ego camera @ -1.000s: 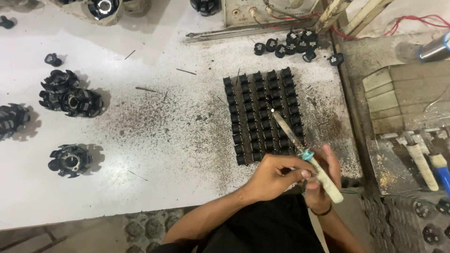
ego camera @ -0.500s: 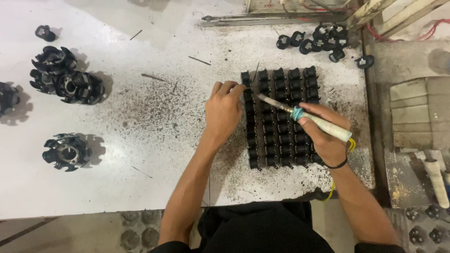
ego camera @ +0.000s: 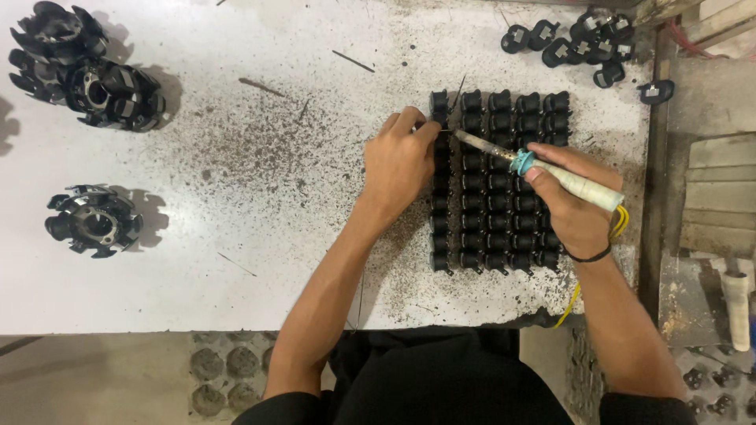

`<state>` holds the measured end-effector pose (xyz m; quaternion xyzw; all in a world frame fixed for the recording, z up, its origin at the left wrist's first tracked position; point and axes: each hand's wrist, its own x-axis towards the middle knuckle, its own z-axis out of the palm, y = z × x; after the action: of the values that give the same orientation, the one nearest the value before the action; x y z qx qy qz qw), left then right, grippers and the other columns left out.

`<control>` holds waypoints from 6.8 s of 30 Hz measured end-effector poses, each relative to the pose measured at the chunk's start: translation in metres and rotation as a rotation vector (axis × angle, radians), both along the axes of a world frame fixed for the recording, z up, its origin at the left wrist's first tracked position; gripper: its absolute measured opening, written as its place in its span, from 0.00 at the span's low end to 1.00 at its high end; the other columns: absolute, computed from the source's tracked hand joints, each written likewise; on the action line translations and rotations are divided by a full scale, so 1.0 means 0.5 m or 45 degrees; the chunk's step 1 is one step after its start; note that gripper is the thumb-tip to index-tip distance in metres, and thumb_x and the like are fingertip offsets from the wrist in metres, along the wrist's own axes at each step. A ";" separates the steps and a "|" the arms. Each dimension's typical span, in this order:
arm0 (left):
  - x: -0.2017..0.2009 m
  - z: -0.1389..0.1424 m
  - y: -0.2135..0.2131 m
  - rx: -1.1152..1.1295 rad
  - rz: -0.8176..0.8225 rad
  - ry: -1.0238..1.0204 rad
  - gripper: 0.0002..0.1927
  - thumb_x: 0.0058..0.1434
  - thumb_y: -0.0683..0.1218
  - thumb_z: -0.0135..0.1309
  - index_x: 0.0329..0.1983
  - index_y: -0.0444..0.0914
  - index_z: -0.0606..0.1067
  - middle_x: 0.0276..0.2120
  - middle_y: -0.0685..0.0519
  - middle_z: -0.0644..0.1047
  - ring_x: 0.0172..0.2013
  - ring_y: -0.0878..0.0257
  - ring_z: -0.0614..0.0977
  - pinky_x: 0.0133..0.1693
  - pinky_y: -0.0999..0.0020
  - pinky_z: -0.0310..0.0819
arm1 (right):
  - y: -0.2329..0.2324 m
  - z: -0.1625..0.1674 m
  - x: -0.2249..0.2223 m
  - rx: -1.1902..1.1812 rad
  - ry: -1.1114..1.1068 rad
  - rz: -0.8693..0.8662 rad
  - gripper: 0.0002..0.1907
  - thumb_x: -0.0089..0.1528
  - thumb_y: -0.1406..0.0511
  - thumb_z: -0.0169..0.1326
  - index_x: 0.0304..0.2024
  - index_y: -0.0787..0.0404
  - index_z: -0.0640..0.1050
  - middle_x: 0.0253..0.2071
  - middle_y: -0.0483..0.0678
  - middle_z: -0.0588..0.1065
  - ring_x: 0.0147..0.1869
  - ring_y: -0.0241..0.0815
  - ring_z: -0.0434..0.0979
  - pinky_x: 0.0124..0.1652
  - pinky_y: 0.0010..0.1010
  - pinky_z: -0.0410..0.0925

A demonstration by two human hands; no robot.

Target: The person solders wire leads onto black plastic electrical components arranged in a grid on the workbench. They hold each component steady with one hand while applying a soldering iron to its terminal with the other, working through the rows one component at a time, and occasionally reach for the solder wire spool.

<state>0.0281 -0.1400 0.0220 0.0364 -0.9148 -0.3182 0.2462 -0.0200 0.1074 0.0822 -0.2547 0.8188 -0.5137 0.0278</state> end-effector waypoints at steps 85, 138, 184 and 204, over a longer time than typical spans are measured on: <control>-0.089 -0.045 -0.045 0.205 0.113 -0.091 0.04 0.66 0.39 0.52 0.38 0.35 0.76 0.25 0.44 0.80 0.21 0.48 0.81 0.22 0.53 0.71 | -0.003 0.054 -0.054 -0.331 -0.304 -0.084 0.13 0.67 0.71 0.58 0.53 0.74 0.80 0.42 0.54 0.81 0.41 0.41 0.83 0.43 0.26 0.76; 0.267 0.097 0.352 0.713 -0.975 -0.461 0.07 0.63 0.38 0.56 0.42 0.32 0.81 0.28 0.46 0.84 0.25 0.58 0.87 0.26 0.67 0.79 | 0.708 -0.132 0.356 0.768 0.291 -1.484 0.13 0.65 0.67 0.62 0.50 0.62 0.76 0.49 0.57 0.72 0.45 0.59 0.76 0.40 0.44 0.69; 0.304 0.071 0.122 -0.120 -0.138 -0.111 0.18 0.53 0.34 0.58 0.48 0.40 0.80 0.38 0.49 0.76 0.34 0.52 0.80 0.31 0.60 0.74 | 0.186 -0.173 0.379 -0.367 -0.313 -0.194 0.15 0.60 0.71 0.58 0.49 0.71 0.79 0.41 0.56 0.80 0.42 0.44 0.81 0.44 0.29 0.72; 0.295 0.044 0.130 0.028 -0.226 -0.316 0.10 0.57 0.38 0.59 0.42 0.37 0.80 0.37 0.49 0.77 0.30 0.50 0.82 0.32 0.57 0.78 | 0.154 -0.135 0.362 -0.307 -0.314 -0.200 0.13 0.64 0.68 0.56 0.47 0.72 0.80 0.36 0.55 0.81 0.38 0.42 0.83 0.39 0.27 0.74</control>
<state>0.1755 -0.0752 0.0442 -0.0029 -0.9343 -0.3417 0.1016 0.1611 0.1845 0.0147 -0.1266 0.7591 -0.6360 0.0569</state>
